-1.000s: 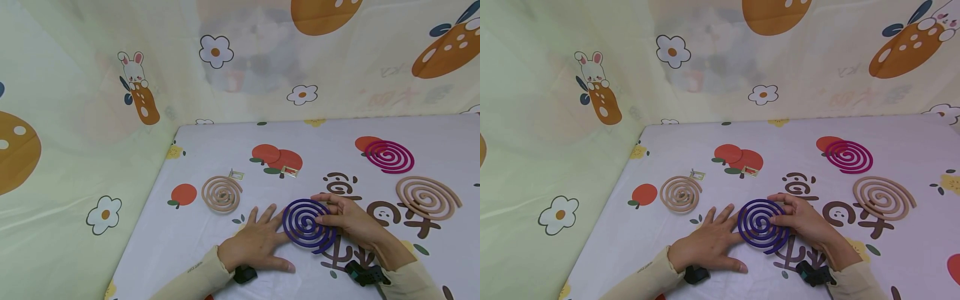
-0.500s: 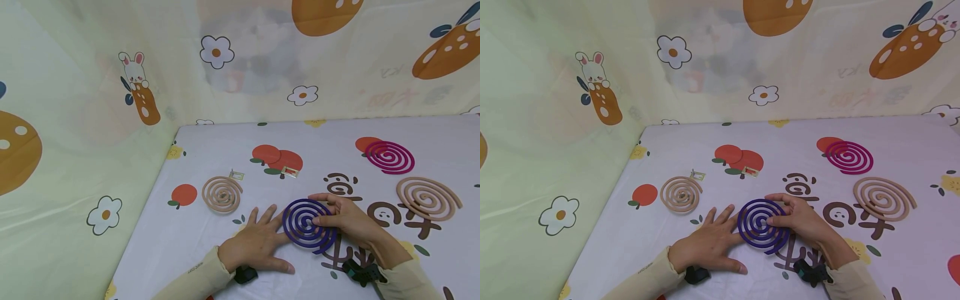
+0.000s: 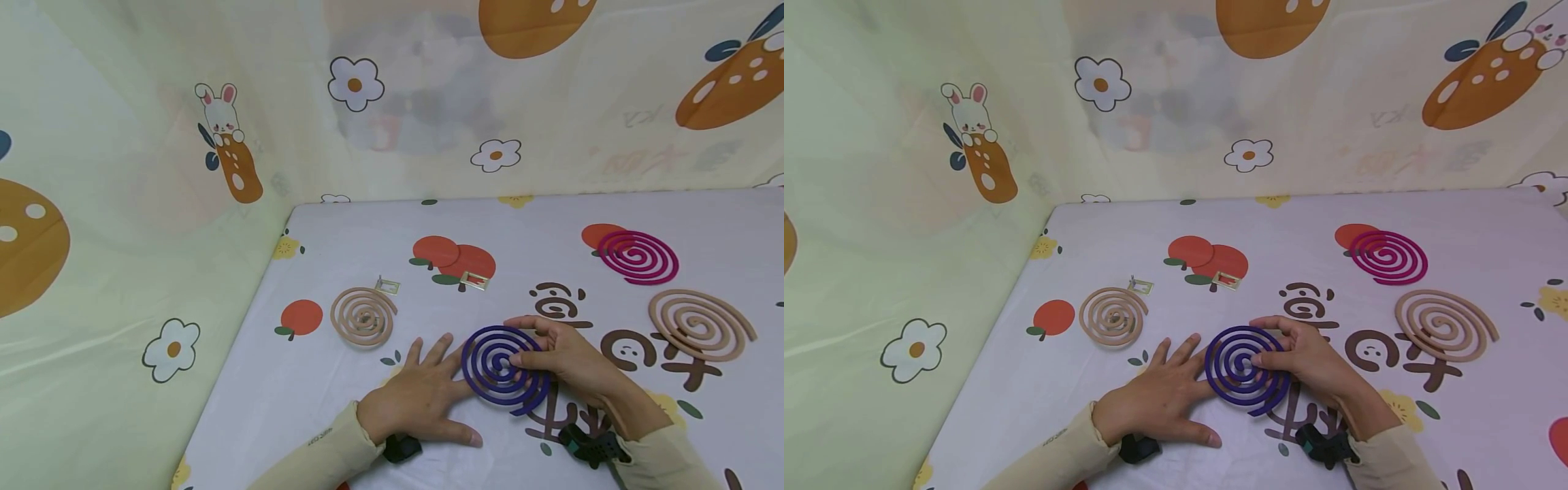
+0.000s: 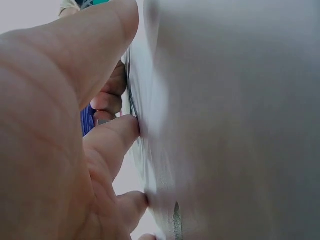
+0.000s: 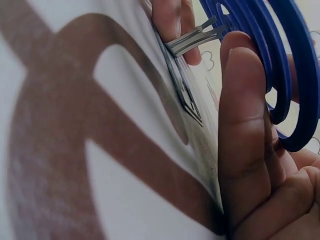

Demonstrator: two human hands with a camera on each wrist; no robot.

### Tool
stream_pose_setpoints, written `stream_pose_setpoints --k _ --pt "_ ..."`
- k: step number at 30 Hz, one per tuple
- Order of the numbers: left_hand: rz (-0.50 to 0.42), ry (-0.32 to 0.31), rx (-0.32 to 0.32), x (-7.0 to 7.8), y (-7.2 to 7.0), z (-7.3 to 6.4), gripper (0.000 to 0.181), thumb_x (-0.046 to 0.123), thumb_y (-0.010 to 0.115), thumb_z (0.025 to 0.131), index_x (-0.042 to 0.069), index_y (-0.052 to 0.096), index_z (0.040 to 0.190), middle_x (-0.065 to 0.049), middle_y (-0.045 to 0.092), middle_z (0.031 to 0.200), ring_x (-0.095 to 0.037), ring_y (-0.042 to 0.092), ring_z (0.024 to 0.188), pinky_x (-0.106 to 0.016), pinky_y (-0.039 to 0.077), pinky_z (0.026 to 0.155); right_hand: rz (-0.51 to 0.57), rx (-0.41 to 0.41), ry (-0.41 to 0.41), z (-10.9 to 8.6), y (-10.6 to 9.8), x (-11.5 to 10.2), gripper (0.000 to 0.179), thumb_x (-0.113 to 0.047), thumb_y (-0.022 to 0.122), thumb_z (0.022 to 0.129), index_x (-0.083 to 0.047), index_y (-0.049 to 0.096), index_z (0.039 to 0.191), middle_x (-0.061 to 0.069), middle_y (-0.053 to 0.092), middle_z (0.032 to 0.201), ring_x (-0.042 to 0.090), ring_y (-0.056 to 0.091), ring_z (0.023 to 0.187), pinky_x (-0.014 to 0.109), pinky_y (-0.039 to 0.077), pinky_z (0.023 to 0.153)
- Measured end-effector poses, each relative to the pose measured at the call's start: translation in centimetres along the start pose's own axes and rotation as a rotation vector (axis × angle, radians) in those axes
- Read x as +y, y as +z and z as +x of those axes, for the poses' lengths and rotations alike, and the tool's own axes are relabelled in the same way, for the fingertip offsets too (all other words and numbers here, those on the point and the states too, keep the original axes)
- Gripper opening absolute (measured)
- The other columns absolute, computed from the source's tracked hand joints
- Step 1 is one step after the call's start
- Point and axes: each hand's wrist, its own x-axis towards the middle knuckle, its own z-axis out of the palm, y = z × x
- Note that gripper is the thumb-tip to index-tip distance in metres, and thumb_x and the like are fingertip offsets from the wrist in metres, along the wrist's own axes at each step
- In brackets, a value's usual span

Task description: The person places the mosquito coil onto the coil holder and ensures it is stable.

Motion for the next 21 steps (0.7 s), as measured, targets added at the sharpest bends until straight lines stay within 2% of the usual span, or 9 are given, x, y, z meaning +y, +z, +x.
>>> stream_pose_setpoints --k 21 --pt "0.019 -0.004 -0.010 -0.03 -0.01 -0.01 0.090 0.084 0.052 0.088 0.046 0.023 0.164 -0.002 0.009 0.176 -0.039 0.010 0.160 -0.071 0.022 0.118 0.002 0.048 0.022 -0.10 -0.03 -0.05 0.071 -0.006 0.073 0.097 0.009 0.032 0.153 0.016 0.077 0.088 0.024 0.077 0.076 0.037 0.063 0.081"
